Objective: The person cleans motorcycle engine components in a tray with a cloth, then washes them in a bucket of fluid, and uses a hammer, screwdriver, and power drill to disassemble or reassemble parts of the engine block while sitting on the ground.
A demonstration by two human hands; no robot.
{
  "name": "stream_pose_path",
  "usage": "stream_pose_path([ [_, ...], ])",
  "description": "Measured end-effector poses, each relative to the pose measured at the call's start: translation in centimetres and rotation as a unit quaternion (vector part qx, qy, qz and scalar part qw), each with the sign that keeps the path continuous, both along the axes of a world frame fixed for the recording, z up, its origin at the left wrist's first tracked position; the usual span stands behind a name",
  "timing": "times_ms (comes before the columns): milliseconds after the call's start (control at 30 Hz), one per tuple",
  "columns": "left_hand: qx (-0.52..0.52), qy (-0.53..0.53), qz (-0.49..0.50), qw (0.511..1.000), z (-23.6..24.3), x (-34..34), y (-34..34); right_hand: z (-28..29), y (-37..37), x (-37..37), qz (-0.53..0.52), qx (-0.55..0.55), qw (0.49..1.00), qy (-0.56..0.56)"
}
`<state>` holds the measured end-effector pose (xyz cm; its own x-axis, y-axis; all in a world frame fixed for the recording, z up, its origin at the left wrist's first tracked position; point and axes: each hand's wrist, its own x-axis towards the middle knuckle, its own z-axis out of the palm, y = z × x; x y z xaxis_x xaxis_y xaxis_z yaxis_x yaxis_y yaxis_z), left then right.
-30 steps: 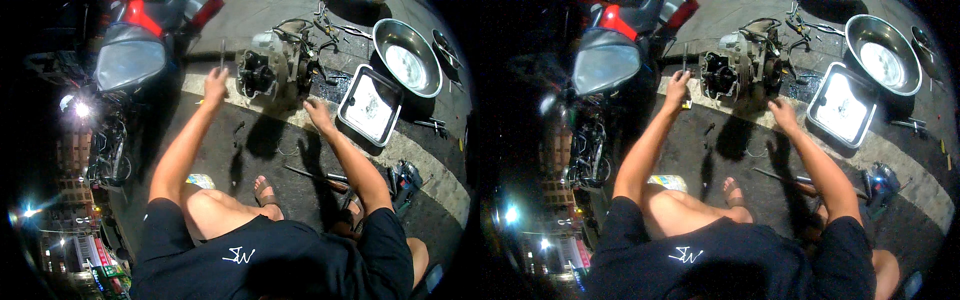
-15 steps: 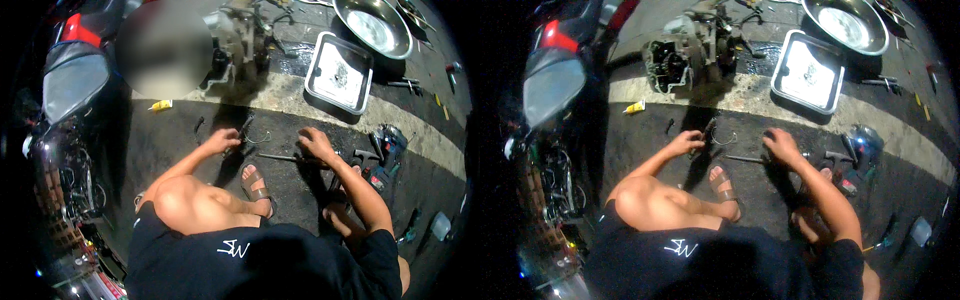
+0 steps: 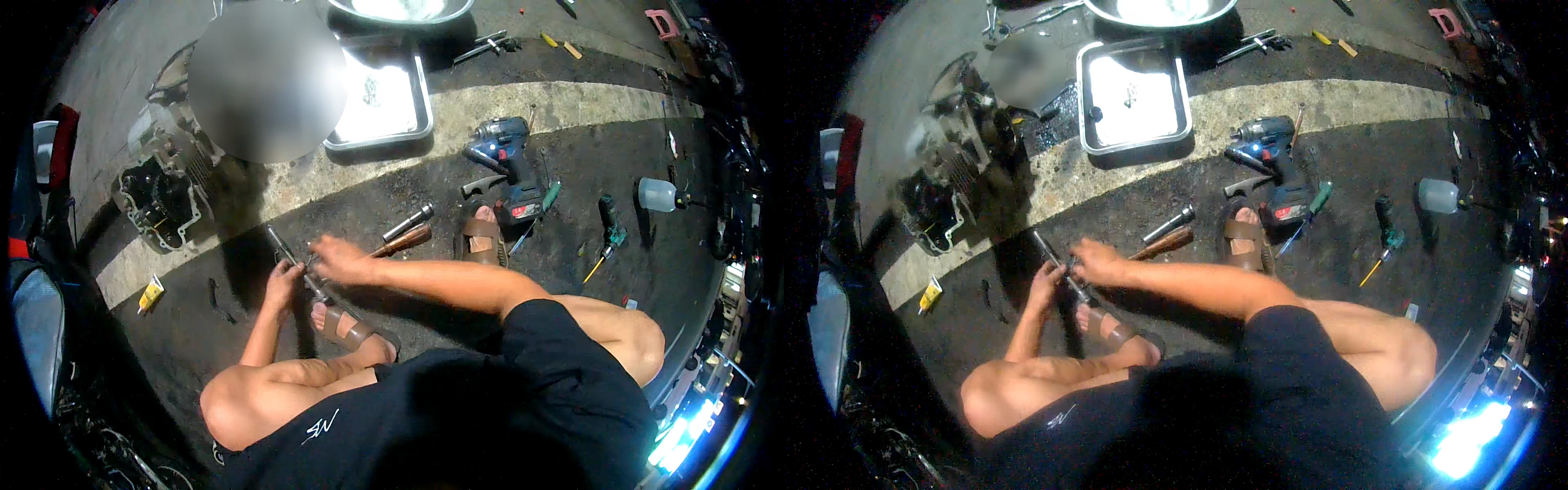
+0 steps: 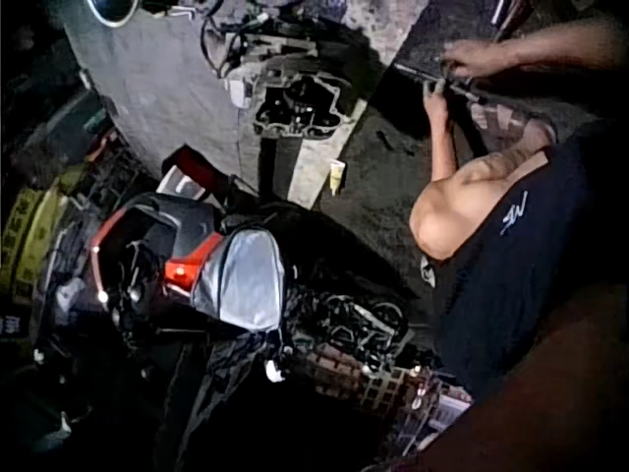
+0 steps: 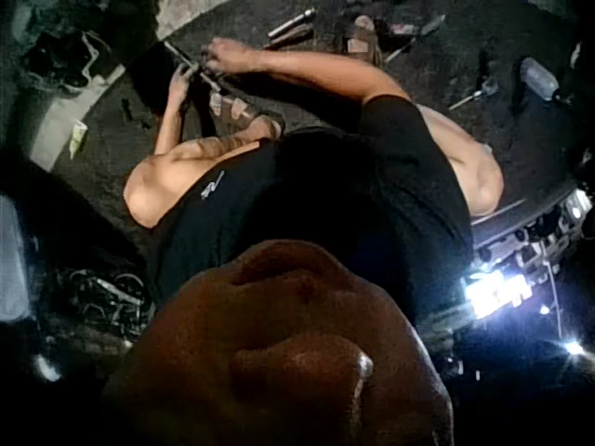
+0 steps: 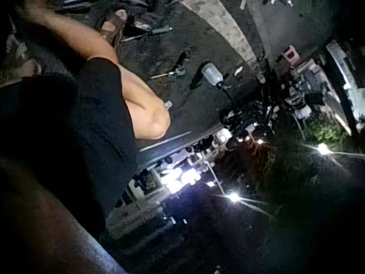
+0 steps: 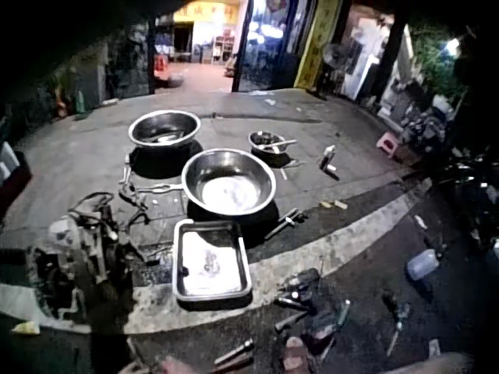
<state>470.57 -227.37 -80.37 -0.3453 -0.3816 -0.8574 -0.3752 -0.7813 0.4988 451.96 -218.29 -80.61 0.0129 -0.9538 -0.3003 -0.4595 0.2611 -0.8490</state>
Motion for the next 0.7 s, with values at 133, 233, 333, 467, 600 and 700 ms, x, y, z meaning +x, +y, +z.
stream_pose_path([
  [133,0.068,0.068,0.014,0.995,0.5,-1.0,2.1,1.1,-0.6,1.5,0.05,0.033,0.998,-0.01],
  [233,0.088,0.063,0.01,0.994,0.4,-0.6,4.3,0.6,0.3,-2.6,0.158,0.037,0.986,0.042],
  [333,0.093,0.078,-0.033,0.992,-1.5,0.5,6.4,0.5,1.4,-12.5,0.169,0.104,0.957,0.213],
  [467,0.061,0.077,-0.105,0.99,-0.4,-0.1,7.4,2.4,2.3,-29.2,0.045,0.256,0.897,0.359],
  [600,0.081,0.094,-0.126,0.984,-0.7,0.1,7.5,5.0,4.8,-41.4,-0.074,0.238,0.874,0.417],
  [700,0.088,0.127,-0.156,0.976,-2.8,0.9,8.2,9.4,5.8,-46.1,0.005,0.244,0.87,0.427],
])
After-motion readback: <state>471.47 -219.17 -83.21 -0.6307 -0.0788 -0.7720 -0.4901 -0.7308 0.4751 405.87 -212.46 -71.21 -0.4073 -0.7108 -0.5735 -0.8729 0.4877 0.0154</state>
